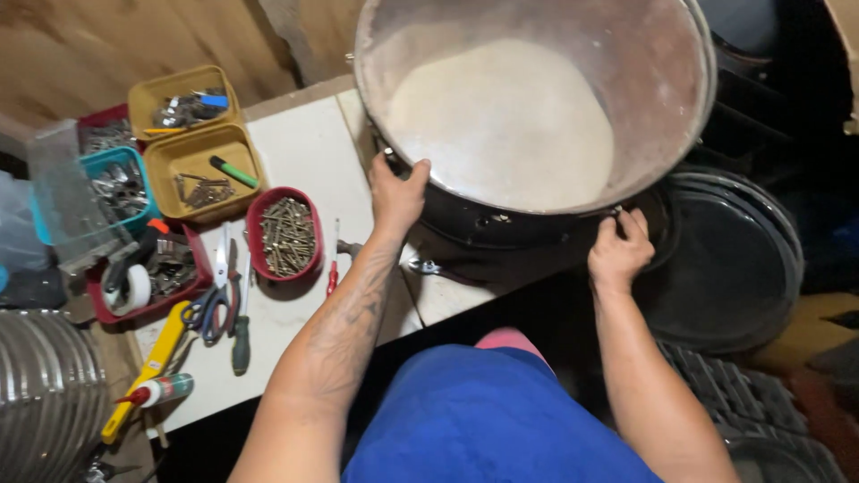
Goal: Repairing a drum by adjusting the rim and tension rods using pliers and manual manipulation
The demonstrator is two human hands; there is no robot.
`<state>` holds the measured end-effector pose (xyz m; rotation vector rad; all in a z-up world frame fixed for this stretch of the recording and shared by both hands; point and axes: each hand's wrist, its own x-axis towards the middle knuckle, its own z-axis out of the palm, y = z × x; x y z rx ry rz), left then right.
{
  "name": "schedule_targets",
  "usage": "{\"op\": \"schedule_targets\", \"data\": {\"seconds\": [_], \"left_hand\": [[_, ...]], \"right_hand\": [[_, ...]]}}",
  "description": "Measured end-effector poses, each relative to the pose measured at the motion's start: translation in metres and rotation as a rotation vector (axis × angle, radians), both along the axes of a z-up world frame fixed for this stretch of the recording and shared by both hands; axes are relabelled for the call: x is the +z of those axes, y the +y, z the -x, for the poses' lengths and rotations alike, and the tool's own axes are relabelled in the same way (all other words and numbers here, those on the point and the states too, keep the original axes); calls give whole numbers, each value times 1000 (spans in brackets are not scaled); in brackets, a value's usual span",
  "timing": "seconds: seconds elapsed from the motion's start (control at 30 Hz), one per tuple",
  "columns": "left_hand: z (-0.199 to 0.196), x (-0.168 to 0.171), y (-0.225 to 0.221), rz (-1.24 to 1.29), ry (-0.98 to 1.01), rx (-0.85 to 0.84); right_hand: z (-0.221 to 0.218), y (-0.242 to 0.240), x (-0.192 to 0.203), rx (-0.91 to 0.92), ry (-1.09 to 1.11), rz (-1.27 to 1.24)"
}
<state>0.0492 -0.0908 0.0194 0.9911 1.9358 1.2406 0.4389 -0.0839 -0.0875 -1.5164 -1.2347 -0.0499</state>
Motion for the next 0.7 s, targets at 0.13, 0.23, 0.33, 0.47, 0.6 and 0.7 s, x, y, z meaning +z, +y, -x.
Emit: {"op": "schedule_targets", "data": {"seconds": [0.13,0.23,0.33,0.47,0.6,0.7], "left_hand": [[-11,31,-40,-56,15,15],[-7,39,-49,9,28,-22],[-2,40,-52,37,25,-60],[-2,23,-42,90,33,-83],[-6,26,-52,101,4,-157],[3,-23,-54,-68,-386,-243]], "right_hand": [[-6,3,4,59,49,7],[-7,8,-2,82,52,-32],[-2,8,2,99,56,-66],[-16,22,-5,113,-15,-101],[-32,35,-7,169,-111,-215],[-45,45,-12,175,-214,-288]]}}
